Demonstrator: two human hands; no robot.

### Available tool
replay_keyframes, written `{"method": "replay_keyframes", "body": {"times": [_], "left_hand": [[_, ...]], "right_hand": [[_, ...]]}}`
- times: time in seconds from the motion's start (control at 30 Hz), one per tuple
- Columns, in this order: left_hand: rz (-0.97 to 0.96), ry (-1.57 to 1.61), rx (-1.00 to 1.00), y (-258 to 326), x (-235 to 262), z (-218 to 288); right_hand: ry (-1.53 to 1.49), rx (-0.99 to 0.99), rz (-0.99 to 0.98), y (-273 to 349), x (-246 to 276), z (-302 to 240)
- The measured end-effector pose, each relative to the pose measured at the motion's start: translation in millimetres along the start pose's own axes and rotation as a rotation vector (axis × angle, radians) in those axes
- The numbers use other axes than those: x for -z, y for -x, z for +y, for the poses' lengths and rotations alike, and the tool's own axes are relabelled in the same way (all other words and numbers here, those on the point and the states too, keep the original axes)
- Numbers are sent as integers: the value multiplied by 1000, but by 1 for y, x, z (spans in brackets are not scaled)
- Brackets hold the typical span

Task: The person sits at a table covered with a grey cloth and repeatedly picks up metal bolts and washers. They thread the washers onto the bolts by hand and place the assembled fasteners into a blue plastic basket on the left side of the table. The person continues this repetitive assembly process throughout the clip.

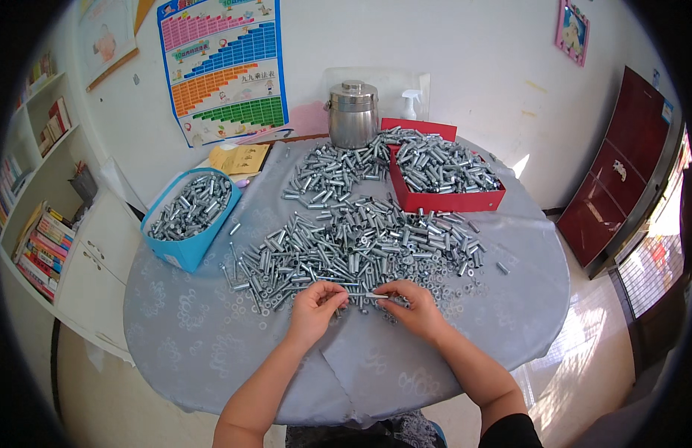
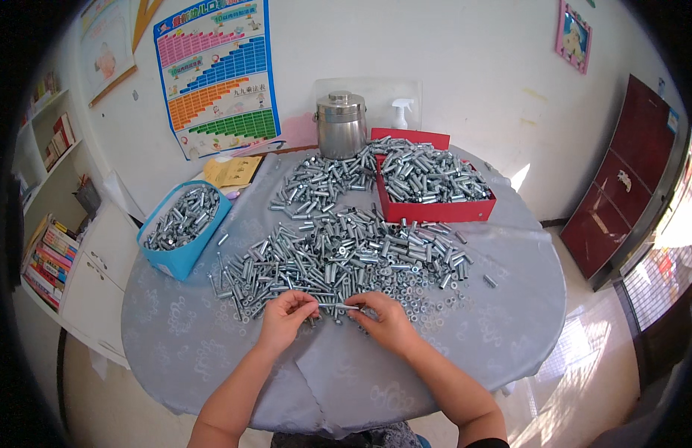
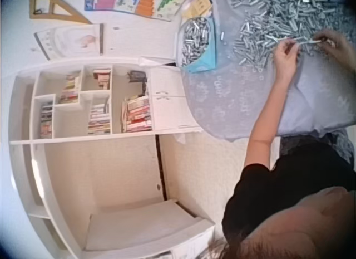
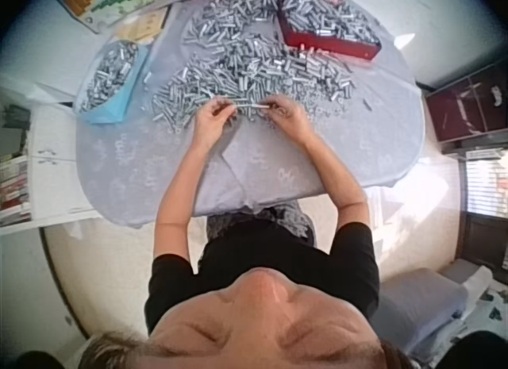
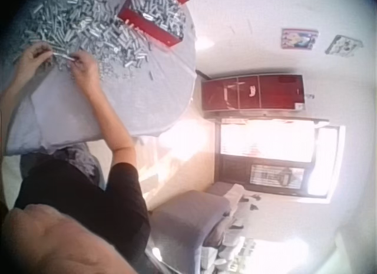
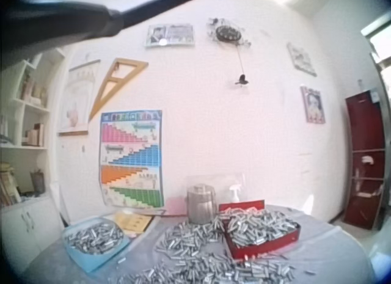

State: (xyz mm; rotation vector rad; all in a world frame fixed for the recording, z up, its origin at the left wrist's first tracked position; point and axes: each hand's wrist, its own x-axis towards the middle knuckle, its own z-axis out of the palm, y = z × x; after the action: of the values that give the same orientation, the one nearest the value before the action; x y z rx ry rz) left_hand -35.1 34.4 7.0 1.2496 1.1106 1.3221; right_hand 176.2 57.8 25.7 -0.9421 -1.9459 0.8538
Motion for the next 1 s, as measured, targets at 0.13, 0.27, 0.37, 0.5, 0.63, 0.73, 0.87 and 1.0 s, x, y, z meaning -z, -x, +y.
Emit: {"method": "replay_keyframes", "body": {"times": [0.13,0.27,0.37,0.5,0.63,0.73,0.87,1.0], "left_hand": [[-31,103,134,11,-10,1],[-110,158,146,22,-28,3],[-113,158,148,23,-29,4],[-19,281,183,18,-15,8],[24,312,200,15,-13,6],[5,317,212,17,-14,1],[-6,307,234,17,-14,0],[-12,324,236,17,-14,0]], "right_hand": [[31,86,-21,1,-5,-3],[64,166,-63,3,-7,-4],[74,104,-63,3,-3,-14],[-31,-50,315,-9,26,-11],[189,-83,295,-5,47,22],[376,-71,135,0,41,29],[539,-23,72,1,31,26],[601,-15,67,4,28,27]]}}
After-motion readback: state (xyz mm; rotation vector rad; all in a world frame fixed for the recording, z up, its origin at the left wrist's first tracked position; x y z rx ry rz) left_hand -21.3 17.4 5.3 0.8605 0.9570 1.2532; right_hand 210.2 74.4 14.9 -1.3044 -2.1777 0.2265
